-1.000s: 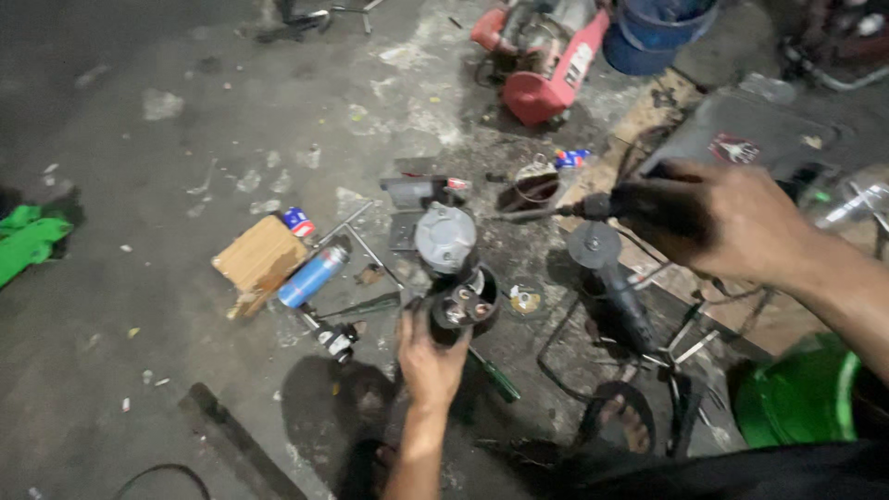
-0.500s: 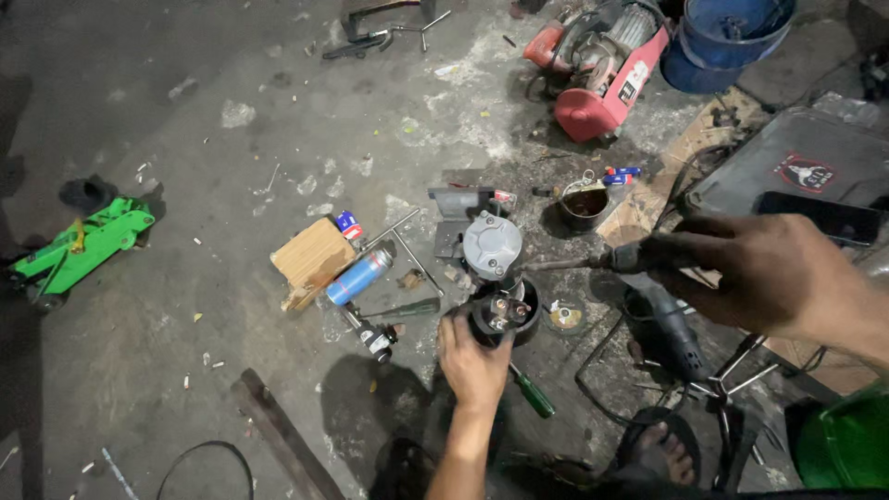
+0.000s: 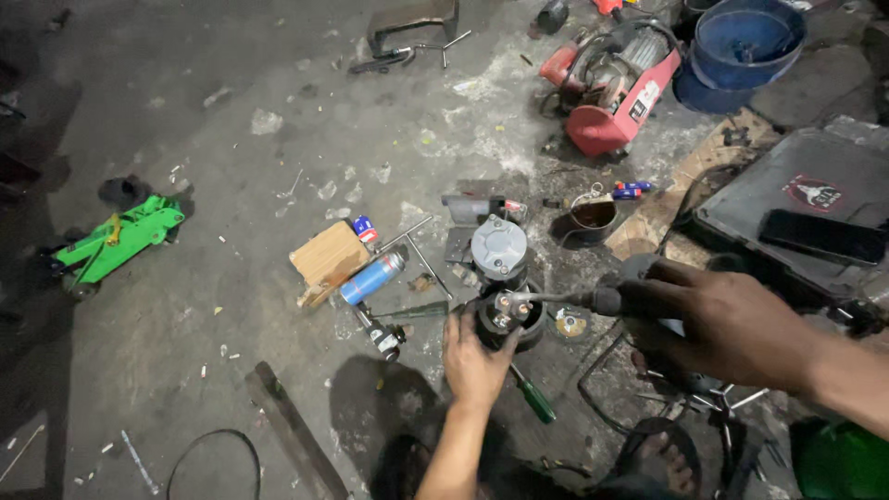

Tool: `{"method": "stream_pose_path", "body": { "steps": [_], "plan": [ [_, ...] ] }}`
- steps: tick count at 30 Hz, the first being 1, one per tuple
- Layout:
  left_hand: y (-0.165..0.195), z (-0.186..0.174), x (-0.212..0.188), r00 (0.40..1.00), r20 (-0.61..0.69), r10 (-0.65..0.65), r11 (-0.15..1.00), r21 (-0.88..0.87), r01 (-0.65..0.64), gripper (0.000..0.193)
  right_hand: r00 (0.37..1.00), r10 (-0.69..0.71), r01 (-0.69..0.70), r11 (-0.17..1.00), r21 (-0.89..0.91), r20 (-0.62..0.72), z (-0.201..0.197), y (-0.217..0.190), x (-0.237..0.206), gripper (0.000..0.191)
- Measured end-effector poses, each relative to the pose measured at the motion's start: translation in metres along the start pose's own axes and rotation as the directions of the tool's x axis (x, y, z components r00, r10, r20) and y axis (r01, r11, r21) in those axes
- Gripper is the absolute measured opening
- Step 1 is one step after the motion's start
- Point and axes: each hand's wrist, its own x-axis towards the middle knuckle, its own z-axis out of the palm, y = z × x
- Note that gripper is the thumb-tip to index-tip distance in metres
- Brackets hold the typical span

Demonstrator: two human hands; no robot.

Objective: The person disassembles a small electric motor, removes the top cover, and uses a screwdriver to adjust internal components. They then reassemble the motor by replacing the cover and tightening the screws.

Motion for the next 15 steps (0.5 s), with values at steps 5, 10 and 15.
{"method": "stream_pose_path", "body": {
  "steps": [5,10,15],
  "plan": [
    [-0.004,-0.016,0.002,0.994,0.107,-0.032,0.994,0.104,0.021,0.097,0.997,-0.026,0.032,0.996,0.080,-0.069,0.013,-0.005,-0.001,0.060],
    [0.005,-0.015,0.005,0.977,0.215,-0.005,0.971,0.234,-0.047,0.096,0.967,-0.153,0.183,0.973,0.138,-0.205,0.019,-0.019,0.001,0.041],
    [0.005,-0.020,0.007,0.974,0.225,-0.007,0.962,0.267,-0.055,0.098,0.938,-0.187,0.248,0.950,0.189,-0.291,0.009,-0.023,-0.004,0.039]
  ]
}}
